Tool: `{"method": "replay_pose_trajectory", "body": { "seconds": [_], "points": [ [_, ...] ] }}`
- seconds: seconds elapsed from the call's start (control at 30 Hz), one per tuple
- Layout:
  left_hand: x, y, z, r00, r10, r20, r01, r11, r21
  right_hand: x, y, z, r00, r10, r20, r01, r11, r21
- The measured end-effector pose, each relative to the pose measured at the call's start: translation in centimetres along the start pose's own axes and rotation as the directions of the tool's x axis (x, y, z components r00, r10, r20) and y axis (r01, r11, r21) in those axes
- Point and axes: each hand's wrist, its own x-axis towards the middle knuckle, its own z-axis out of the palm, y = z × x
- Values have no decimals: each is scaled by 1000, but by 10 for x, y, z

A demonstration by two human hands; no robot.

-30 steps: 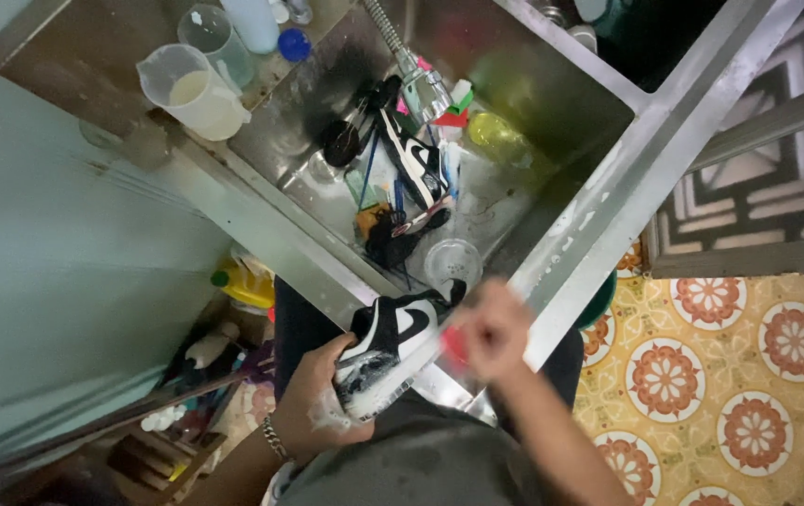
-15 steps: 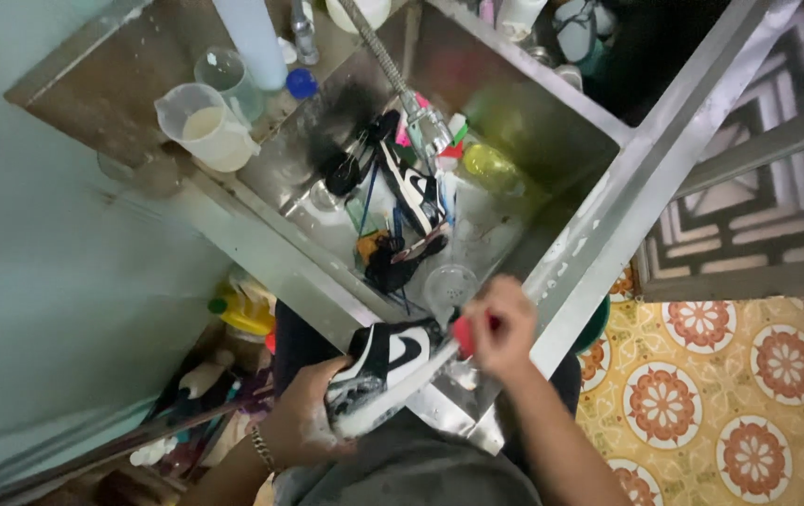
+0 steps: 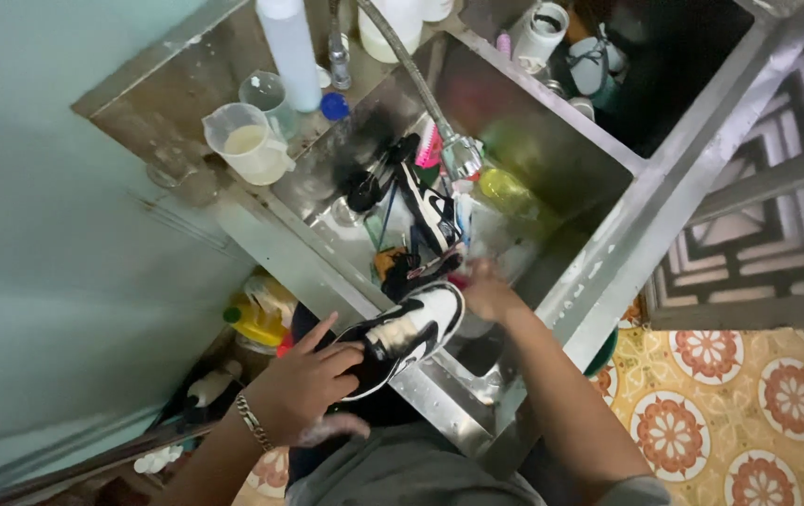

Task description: The person cleans a pair of sneakers by scrubbing the soles with a brush and soap, and then using a toothbrush to clean the detailed areas and fabric of the shoe over a sink.

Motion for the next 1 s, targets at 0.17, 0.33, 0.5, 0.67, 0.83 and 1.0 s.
{"method": "replay_pose_trajectory", "body": {
  "seconds": [0.17,0.33,0.5,0.67,0.83,1.0],
  "points": [
    [3,4,43,928,-172,-331,222,967,122,130,71,54,969,139,202,95,548,-831],
    [33,34,46,708,-633,-314,596,773,-216,147,85,69,966,176,187,14,693,-721],
    [52,57,47,452,-817,-358,696,574,-431,36,21,14,970,129,206,85,613,-785],
    [65,80,32,558,-729,-396,669,677,-305,-69,14,-30,977,-160,-141,136,977,-166],
    [77,65,6,489,-851,190,636,199,-746,-66,102,-1,850,-331,-410,497,764,411],
    [98,28,83,627,-761,166,390,122,-913,-111,122,12,765,-316,-562,621,594,511]
  ]
}}
